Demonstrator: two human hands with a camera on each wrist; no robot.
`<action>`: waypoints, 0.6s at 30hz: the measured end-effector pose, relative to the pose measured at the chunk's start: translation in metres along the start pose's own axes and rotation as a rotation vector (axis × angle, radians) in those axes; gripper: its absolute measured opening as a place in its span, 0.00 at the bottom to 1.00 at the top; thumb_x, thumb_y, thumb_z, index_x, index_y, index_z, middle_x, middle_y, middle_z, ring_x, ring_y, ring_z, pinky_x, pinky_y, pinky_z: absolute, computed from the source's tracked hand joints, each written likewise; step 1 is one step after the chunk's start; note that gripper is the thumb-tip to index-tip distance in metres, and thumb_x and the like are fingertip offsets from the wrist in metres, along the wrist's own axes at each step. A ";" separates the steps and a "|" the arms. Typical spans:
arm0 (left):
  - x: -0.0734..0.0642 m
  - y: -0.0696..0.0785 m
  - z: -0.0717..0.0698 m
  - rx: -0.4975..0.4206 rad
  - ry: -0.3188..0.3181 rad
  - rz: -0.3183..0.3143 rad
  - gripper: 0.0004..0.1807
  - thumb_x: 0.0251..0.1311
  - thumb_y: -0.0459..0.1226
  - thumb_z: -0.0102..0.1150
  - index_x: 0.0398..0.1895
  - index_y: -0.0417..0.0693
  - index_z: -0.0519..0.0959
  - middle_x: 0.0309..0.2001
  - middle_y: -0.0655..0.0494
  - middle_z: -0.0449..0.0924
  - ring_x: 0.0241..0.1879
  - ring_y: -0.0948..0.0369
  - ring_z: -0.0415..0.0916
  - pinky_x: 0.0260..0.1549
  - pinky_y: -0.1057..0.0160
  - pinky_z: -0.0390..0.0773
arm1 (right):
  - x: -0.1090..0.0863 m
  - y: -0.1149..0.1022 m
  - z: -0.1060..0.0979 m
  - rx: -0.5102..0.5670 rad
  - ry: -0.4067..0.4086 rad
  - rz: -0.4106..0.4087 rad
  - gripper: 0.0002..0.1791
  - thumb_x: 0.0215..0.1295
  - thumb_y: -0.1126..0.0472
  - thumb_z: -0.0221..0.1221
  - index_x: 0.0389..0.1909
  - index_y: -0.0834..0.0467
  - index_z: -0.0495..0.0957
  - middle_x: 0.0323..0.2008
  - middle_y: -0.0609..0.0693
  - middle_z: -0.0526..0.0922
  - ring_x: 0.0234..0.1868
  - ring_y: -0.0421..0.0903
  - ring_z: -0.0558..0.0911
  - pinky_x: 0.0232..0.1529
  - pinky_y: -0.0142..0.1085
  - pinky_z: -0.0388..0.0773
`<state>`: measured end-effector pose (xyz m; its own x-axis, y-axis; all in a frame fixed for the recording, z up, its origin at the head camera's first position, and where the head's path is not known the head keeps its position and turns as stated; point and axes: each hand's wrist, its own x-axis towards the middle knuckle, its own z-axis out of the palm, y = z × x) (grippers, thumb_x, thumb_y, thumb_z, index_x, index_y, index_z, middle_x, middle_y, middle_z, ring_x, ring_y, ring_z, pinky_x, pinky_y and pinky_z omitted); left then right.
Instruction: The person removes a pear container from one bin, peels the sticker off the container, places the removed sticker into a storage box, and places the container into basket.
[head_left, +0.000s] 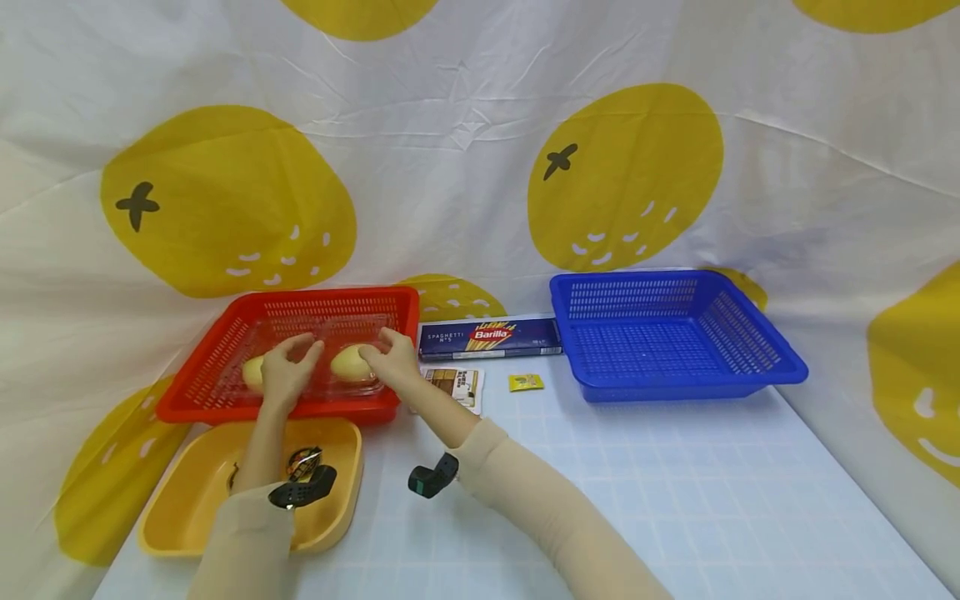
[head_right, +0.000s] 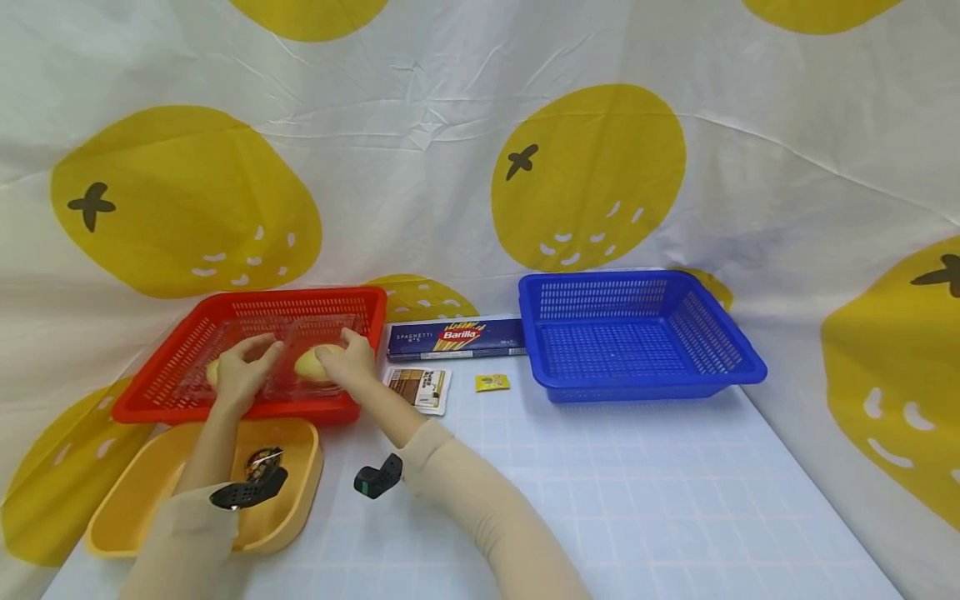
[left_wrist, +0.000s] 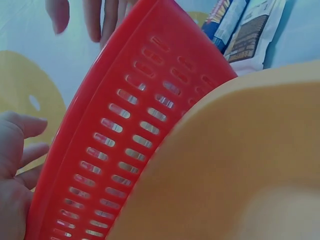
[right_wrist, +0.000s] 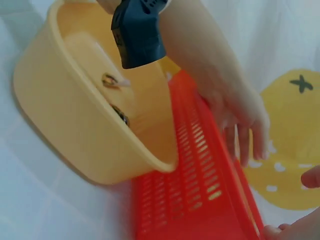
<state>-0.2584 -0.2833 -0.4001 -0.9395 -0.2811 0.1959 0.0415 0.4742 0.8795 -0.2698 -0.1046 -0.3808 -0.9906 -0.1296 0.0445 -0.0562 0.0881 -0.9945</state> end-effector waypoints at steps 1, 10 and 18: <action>-0.001 0.000 0.001 -0.009 0.018 0.016 0.28 0.65 0.47 0.53 0.60 0.35 0.70 0.59 0.37 0.70 0.60 0.46 0.64 0.56 0.48 0.66 | -0.003 0.000 -0.006 0.010 -0.016 -0.016 0.31 0.59 0.64 0.60 0.62 0.70 0.66 0.59 0.63 0.72 0.59 0.56 0.74 0.54 0.38 0.74; -0.004 0.005 0.006 -0.149 0.245 0.102 0.23 0.62 0.43 0.58 0.54 0.35 0.76 0.53 0.38 0.76 0.53 0.52 0.70 0.48 0.63 0.69 | -0.023 0.000 -0.074 -0.115 -0.160 -0.193 0.30 0.64 0.62 0.57 0.65 0.68 0.63 0.61 0.64 0.69 0.61 0.57 0.71 0.55 0.42 0.73; -0.013 0.013 0.011 -0.090 0.243 0.188 0.21 0.60 0.41 0.59 0.51 0.36 0.78 0.50 0.40 0.78 0.39 0.68 0.70 0.30 0.78 0.67 | -0.035 0.006 -0.142 -0.632 -0.074 -0.475 0.34 0.63 0.55 0.58 0.65 0.68 0.63 0.63 0.64 0.67 0.64 0.61 0.65 0.63 0.54 0.62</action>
<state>-0.2494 -0.2646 -0.3963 -0.8044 -0.3912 0.4471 0.2470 0.4641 0.8506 -0.2527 0.0407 -0.3752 -0.8330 -0.3577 0.4221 -0.5532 0.5477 -0.6277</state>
